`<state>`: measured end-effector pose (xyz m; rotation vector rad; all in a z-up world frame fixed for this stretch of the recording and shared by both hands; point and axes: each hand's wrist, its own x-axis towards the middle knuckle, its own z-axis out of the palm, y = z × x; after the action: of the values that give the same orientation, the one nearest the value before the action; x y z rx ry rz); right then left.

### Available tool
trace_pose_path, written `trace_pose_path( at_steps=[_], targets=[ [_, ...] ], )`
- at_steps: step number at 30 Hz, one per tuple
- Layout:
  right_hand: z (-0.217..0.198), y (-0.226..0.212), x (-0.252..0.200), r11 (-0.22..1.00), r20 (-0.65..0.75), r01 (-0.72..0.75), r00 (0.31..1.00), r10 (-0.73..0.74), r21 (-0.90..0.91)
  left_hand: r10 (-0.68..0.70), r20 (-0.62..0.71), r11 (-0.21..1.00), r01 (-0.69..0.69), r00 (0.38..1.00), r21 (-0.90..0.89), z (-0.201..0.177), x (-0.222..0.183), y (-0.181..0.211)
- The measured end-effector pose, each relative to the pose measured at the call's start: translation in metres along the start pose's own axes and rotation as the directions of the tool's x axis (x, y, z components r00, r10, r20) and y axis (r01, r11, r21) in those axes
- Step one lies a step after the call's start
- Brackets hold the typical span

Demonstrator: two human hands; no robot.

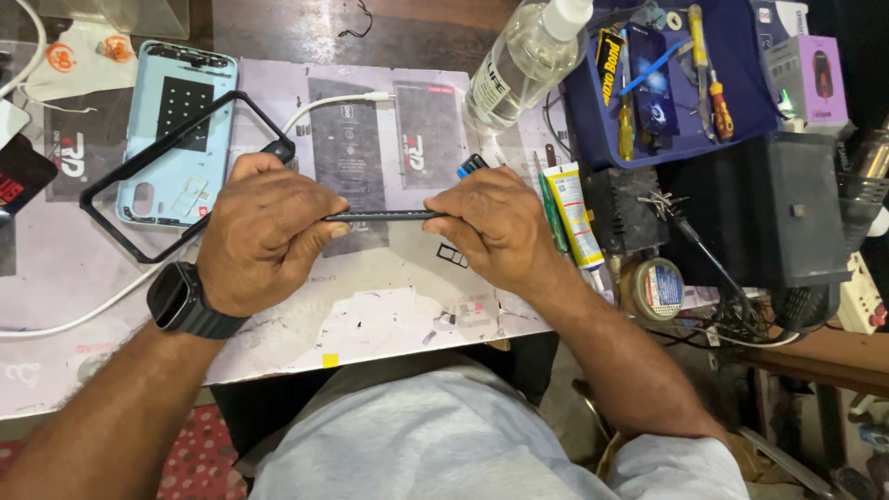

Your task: The person disassembles and reassembles a mobile phone using a small screwdriver and a prying tool, handling internal components including the battery, SIM tray, and back cover.

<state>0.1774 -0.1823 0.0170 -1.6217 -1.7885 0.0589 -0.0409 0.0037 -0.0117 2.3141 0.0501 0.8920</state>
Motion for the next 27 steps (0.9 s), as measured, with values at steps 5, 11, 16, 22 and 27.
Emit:
trace_pose_path(
  at_steps=[5,11,16,22,27],
  targets=[
    [-0.002,-0.005,0.006,0.998,0.016,0.01,1.0,-0.009,-0.06,0.019,0.009,0.999,-0.02,1.0,0.04,-0.001,0.005,0.005],
    [-0.004,-0.017,0.016,0.987,0.02,0.097,0.995,-0.095,-0.126,0.085,0.003,0.987,-0.085,0.996,0.134,0.012,0.013,0.017],
    [0.006,-0.022,0.018,0.98,-0.011,0.13,0.991,-0.133,-0.149,0.132,0.0,0.977,-0.13,0.991,0.166,0.017,0.014,0.021],
    [0.008,-0.024,0.015,0.978,-0.011,0.133,0.991,-0.137,-0.16,0.157,-0.001,0.977,-0.155,0.988,0.149,0.018,0.013,0.019],
    [0.011,-0.024,0.015,0.978,-0.032,0.132,0.99,-0.139,-0.161,0.154,-0.01,0.978,-0.151,0.988,0.145,0.019,0.012,0.02]
  ],
)
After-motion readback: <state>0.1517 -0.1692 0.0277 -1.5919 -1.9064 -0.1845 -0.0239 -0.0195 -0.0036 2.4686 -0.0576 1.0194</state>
